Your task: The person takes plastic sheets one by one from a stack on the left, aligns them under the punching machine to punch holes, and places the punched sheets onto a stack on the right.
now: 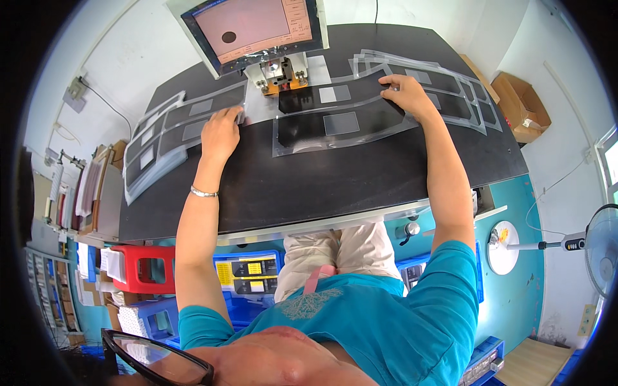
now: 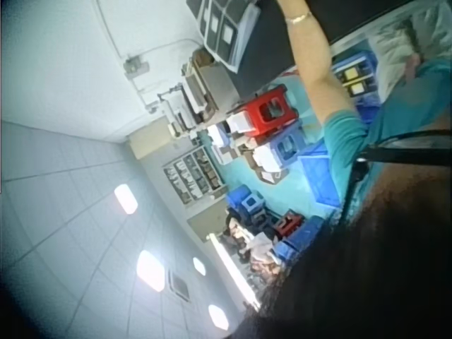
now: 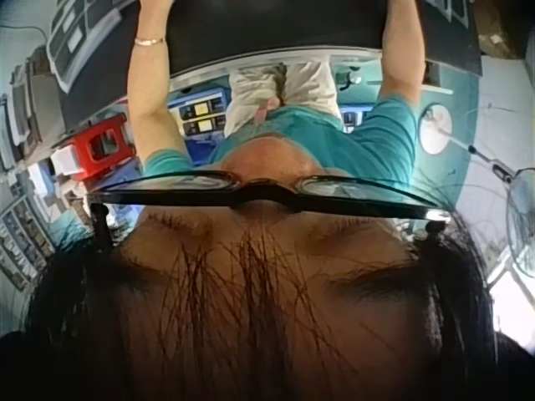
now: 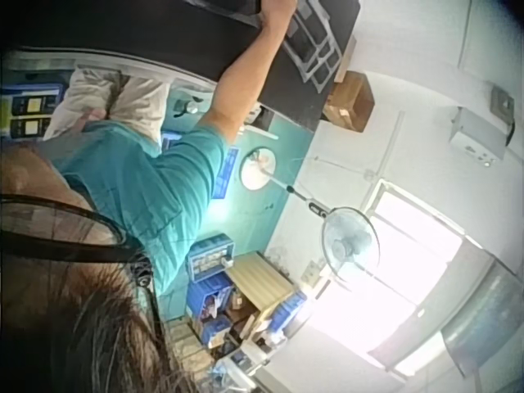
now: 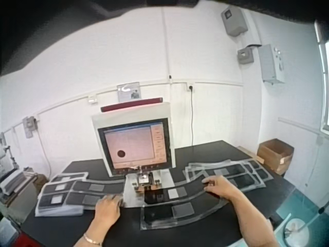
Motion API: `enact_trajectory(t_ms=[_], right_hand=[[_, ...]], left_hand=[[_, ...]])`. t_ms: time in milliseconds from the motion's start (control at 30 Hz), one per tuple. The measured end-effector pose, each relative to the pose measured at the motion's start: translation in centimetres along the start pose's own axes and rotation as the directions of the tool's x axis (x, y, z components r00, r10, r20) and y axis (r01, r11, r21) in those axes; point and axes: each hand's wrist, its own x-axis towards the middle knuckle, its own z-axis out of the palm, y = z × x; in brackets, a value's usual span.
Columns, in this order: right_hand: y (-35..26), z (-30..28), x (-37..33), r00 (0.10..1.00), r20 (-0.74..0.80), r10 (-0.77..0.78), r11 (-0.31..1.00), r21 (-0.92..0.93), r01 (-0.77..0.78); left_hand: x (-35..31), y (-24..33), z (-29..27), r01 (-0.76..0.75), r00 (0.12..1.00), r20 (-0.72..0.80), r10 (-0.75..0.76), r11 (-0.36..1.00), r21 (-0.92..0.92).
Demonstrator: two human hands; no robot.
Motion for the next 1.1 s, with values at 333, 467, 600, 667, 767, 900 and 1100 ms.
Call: enact_trajectory(t_ms=[333,467,600,667,767,900,1100], right_hand=[[1.9,0.6,1.2,0.965,-0.255,-0.057,0.989,-0.144,0.020],[2.0,0.8,1.3,0.968,-0.246,-0.047,0.984,-0.179,0.002],[2.1,0.9,1.4,0.964,-0.263,-0.035,0.990,-0.140,-0.003],[2.0,1.0,1.3,0.966,-0.255,-0.029,0.996,-0.093,0.005],[2.5,0.5,1.3,0.971,-0.233,-0.059,0.998,-0.005,0.059],[0.7,0.0,0.7,0.991,-0.128,0.046,0.987,0.159,-0.025],[1.7,0.5,1.1,0.987,-0.162,-0.006,0.994,0.106,0.024]], left_hand=[[-0.1,1.2,0.7,-0.055,0.996,0.074,0.058,0.997,-0.046],[-0.1,1.2,0.6,-0.051,0.995,0.085,0.055,0.997,-0.050],[-0.1,1.2,0.5,-0.047,0.994,0.092,0.052,0.997,-0.056],[-0.2,1.1,0.6,-0.047,0.995,0.090,0.052,0.997,-0.056],[-0.1,1.4,0.4,-0.049,0.994,0.092,0.055,0.997,-0.063],[-0.3,1.5,0.1,-0.032,0.994,0.106,0.038,0.998,-0.058],[-0.2,2.0,0.1,-0.075,0.996,0.049,0.079,0.994,-0.073]])
